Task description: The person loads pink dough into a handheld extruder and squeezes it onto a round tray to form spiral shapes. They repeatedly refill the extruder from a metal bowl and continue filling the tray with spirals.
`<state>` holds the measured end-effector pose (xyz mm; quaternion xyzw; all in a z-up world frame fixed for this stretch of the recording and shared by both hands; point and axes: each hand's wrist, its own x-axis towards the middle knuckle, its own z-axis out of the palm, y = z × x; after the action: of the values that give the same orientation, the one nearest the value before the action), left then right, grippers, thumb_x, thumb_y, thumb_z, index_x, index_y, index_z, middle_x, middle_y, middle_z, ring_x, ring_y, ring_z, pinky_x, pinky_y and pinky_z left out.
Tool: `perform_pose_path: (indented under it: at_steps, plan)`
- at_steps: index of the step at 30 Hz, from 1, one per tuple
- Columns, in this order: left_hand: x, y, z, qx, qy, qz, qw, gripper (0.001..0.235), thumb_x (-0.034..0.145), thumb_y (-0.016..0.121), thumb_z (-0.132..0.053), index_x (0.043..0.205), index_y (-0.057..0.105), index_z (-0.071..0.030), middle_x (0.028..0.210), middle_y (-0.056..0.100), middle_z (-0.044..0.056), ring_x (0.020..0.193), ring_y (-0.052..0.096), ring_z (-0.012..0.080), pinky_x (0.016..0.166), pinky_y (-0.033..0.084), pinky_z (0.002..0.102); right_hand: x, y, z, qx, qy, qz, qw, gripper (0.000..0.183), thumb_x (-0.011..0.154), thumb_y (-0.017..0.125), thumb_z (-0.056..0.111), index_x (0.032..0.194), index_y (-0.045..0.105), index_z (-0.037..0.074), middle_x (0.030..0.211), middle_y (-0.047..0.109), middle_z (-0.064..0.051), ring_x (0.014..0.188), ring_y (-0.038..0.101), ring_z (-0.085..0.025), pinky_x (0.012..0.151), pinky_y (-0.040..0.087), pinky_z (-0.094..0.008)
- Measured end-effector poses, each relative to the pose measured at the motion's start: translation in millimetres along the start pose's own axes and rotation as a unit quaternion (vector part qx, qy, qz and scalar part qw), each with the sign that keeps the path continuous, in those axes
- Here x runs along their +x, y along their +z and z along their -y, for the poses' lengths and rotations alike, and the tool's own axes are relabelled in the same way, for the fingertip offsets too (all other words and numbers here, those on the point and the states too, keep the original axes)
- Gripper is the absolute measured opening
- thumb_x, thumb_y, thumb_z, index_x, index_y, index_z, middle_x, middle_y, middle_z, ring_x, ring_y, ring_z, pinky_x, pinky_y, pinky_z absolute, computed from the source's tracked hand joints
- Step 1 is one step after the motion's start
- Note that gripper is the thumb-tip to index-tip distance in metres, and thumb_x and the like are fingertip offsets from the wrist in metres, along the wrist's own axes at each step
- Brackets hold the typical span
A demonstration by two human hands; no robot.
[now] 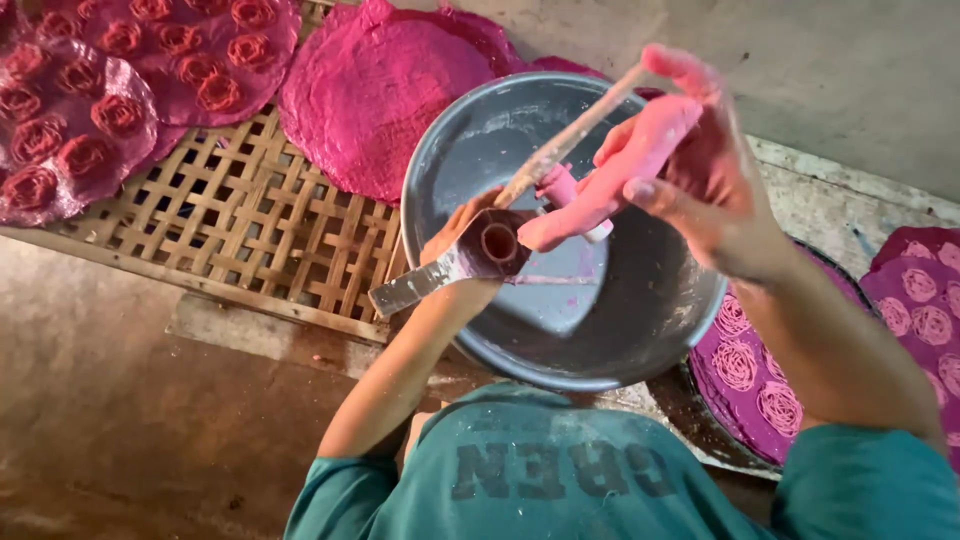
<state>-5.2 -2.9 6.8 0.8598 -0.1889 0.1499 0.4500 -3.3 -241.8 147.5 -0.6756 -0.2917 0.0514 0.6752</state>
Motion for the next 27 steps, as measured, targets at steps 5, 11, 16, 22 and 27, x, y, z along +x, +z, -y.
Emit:
perform_pose_path:
  at_steps: [5,11,16,22,27]
  plan:
    - [-9.2,-5.1,-6.8,-0.105,-0.018,-0.055,0.993,0.034,0.09,0.075,-0.029,0.121,0.071,-0.016,0.127,0.073,0.004,0.11,0.074,0.0194,0.093,0.06,0.032,-1.8,18.4,-19.2,0.213,0.108,-0.083,0.967,0.051,0.105,0.053,0.034,0.14,0.047,-0.003,0.102,0.068,-0.015,0.096,0.066,-0.02,0.09,0.056,-0.031]
    - [-18.7,-1.8,-3.8,-0.049,-0.057,-0.042,0.996,0.047,0.088,0.077,-0.03,0.13,0.064,-0.013,0.128,0.069,0.007,0.114,0.07,0.0254,0.094,0.056,0.036,7.5,25.1,-52.9,-0.118,0.323,0.177,0.922,0.032,0.095,0.066,0.025,0.118,0.062,0.004,0.083,0.062,-0.01,0.072,0.06,-0.023,0.062,0.047,-0.035]
    - [-21.8,-2.1,-0.2,-0.01,-0.034,-0.007,0.999,0.043,0.085,0.078,-0.03,0.125,0.067,-0.017,0.132,0.068,0.005,0.118,0.067,0.0265,0.095,0.055,0.039,25.9,26.1,-21.5,-0.429,0.221,0.326,0.813,0.043,0.082,0.073,0.027,0.121,0.065,0.011,0.094,0.075,-0.011,0.084,0.074,-0.03,0.074,0.055,-0.041]
    - [-14.1,-1.9,-4.0,0.05,-0.01,0.023,0.998,0.042,0.08,0.08,-0.033,0.118,0.067,-0.019,0.134,0.066,0.005,0.117,0.066,0.0255,0.09,0.054,0.04,40.7,50.1,-1.9,-0.517,0.056,0.309,0.796,0.048,0.081,0.075,0.028,0.122,0.062,0.006,0.114,0.07,-0.015,0.1,0.067,-0.038,0.077,0.053,-0.05]
    - [-15.9,-3.5,-6.4,-0.066,-0.03,0.019,0.997,0.049,0.084,0.083,-0.032,0.126,0.065,-0.015,0.13,0.067,0.007,0.117,0.066,0.0289,0.095,0.055,0.04,36.4,61.0,-11.3,-0.59,0.011,0.286,0.755,0.029,0.08,0.068,0.013,0.108,0.062,0.008,0.103,0.067,-0.011,0.098,0.068,-0.034,0.074,0.056,-0.045]
